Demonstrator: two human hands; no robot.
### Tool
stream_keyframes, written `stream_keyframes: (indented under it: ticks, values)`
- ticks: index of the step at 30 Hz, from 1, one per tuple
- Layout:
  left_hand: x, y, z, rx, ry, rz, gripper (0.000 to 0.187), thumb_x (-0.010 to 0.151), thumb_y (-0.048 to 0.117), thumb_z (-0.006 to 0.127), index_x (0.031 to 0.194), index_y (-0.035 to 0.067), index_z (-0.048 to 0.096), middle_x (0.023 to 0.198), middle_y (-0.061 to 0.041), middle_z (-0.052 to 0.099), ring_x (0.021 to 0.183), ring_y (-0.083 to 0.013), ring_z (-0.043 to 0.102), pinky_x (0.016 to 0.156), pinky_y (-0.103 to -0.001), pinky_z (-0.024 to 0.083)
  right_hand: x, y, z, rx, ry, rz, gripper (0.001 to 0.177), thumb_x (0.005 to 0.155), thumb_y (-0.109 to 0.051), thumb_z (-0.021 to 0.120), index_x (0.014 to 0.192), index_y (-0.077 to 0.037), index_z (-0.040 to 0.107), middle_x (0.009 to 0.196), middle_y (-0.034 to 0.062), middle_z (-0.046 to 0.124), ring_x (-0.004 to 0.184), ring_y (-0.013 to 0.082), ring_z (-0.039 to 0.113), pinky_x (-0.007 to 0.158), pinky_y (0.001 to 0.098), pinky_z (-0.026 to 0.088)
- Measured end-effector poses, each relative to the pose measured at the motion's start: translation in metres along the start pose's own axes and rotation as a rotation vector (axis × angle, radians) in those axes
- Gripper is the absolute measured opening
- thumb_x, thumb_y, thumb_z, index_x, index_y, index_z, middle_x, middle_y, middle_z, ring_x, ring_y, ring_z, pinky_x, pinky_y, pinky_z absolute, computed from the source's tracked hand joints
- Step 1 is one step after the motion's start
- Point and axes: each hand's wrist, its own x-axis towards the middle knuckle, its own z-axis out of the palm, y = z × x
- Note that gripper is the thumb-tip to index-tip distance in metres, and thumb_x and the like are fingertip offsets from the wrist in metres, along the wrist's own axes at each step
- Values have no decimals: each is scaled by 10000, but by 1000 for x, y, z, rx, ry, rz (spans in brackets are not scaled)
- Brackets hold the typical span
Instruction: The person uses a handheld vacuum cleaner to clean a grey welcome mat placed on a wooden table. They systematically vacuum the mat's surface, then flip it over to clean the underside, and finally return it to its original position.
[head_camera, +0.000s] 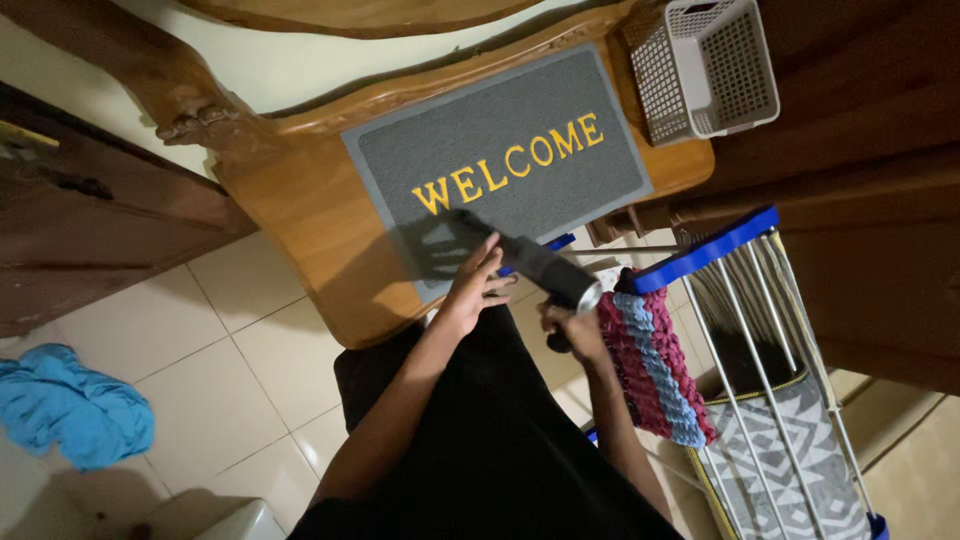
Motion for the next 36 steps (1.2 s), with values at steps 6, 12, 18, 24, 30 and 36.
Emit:
stream_keyframes:
  ticks: [6,12,18,24,30,36]
  values:
    - [24,-30,-14,-204,296,157,680,887,305,766,1503,229,488,1337,-126,564,1068,-241,643,807,-438,589,-15,-8,61,-152,-200,-40,76,863,-22,718,919,-4,668,672,36,638,550,134,605,484,295,505]
    - [15,-11,-12,-542,459,427,662,958,227,683,1512,302,331,1137,-103,589,991,-223,663,877,-465,612,-25,-20,54,-86,-243,-14,73,888,-36,719,898,13,666,661,55,634,543,140,602,497,292,498]
    - [12,13,-19,-900,451,364,474,893,247,671,1274,301,395,933,-94,646,795,-221,645,780,-467,584,-35,-22,38,11,-316,-79,165,978,-27,735,871,53,638,673,80,615,556,149,598,520,308,491]
    - [24,2,-55,-1034,-50,417,519,1015,521,618,666,162,482,545,55,393,468,-90,376,455,-242,351,-37,-13,28,302,-319,131,193,832,-35,713,1010,16,661,784,78,678,556,114,594,534,324,521]
    - [37,-12,-66,-864,347,309,547,1069,461,467,611,196,328,517,66,262,414,-95,191,385,-270,189,-42,-66,47,-315,-416,-212,782,789,-115,809,1468,-67,425,1076,66,690,880,133,703,811,311,600]
    - [38,-9,-63,-908,153,258,528,1020,215,558,572,224,280,502,65,243,402,-88,177,397,-261,186,-46,-109,61,-449,-473,-603,722,861,-97,798,1495,-3,465,1374,163,611,1134,222,629,971,358,529]
